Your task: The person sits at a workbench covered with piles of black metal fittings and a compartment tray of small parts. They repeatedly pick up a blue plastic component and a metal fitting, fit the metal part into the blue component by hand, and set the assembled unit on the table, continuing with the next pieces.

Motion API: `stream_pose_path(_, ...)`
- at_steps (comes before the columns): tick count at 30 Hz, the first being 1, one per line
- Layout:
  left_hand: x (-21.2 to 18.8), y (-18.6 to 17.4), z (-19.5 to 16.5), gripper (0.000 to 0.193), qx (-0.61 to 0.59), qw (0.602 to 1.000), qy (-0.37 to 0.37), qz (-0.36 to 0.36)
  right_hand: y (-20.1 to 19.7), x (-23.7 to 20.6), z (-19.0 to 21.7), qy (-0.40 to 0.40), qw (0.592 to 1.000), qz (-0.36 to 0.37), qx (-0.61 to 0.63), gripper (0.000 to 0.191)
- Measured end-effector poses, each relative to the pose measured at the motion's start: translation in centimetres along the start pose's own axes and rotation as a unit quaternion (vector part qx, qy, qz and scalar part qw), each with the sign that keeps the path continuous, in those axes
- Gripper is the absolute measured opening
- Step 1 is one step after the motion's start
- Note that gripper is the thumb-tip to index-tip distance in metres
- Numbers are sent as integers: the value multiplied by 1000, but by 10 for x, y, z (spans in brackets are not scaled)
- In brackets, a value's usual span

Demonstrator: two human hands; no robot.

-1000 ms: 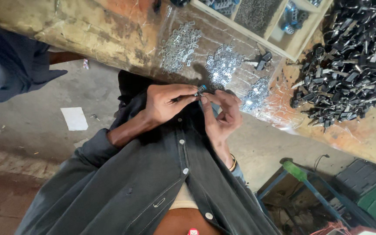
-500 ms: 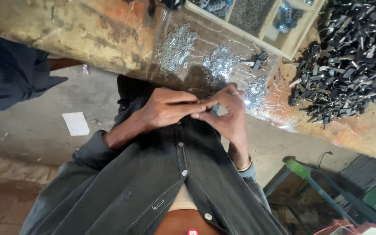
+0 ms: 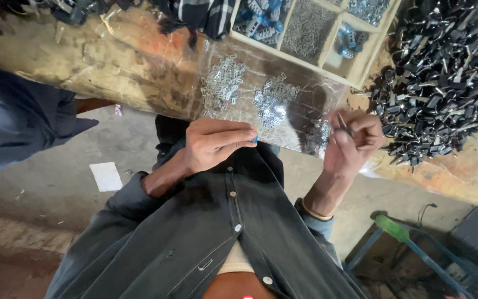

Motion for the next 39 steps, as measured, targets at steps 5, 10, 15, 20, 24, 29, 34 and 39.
stream_pose_path(5,-1,3,2,25,-29,998,-48,-20,23,-38,-19,181,983,19,-15,20)
stream_pose_path(10,-4,4,3,27,-15,998,-59,-24,48,-37,-14,176,975,60,-125,24)
stream_pose_path(15,-12,2,2,29,12,999,-39,13,68,-35,-4,116,954,103,-257,23)
stream_pose_path(20,-13,-3,5,28,-30,997,-50,47,67,-22,4,116,931,168,-304,23)
stream_pose_path(24,-20,-2,2,22,-193,956,-217,44,63,-21,10,97,931,177,-305,21)
stream_pose_path(29,-32,8,8,17,-378,794,-475,-40,65,-27,19,14,933,218,-285,19)
stream_pose_path(34,-42,12,3,14,-401,783,-475,-19,64,-30,25,-6,925,228,-302,21)
stream_pose_path(39,-52,14,6,12,-365,814,-452,-3,67,-40,25,-102,891,264,-356,26)
Point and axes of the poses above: each hand's wrist, its own x-axis towards the middle knuckle, its own y-axis out of the palm, z = x × y, the point moved 3 cm from there along x, towards the middle knuckle, and after that the axes turned 9 degrees about y, right-handed, at the moved point
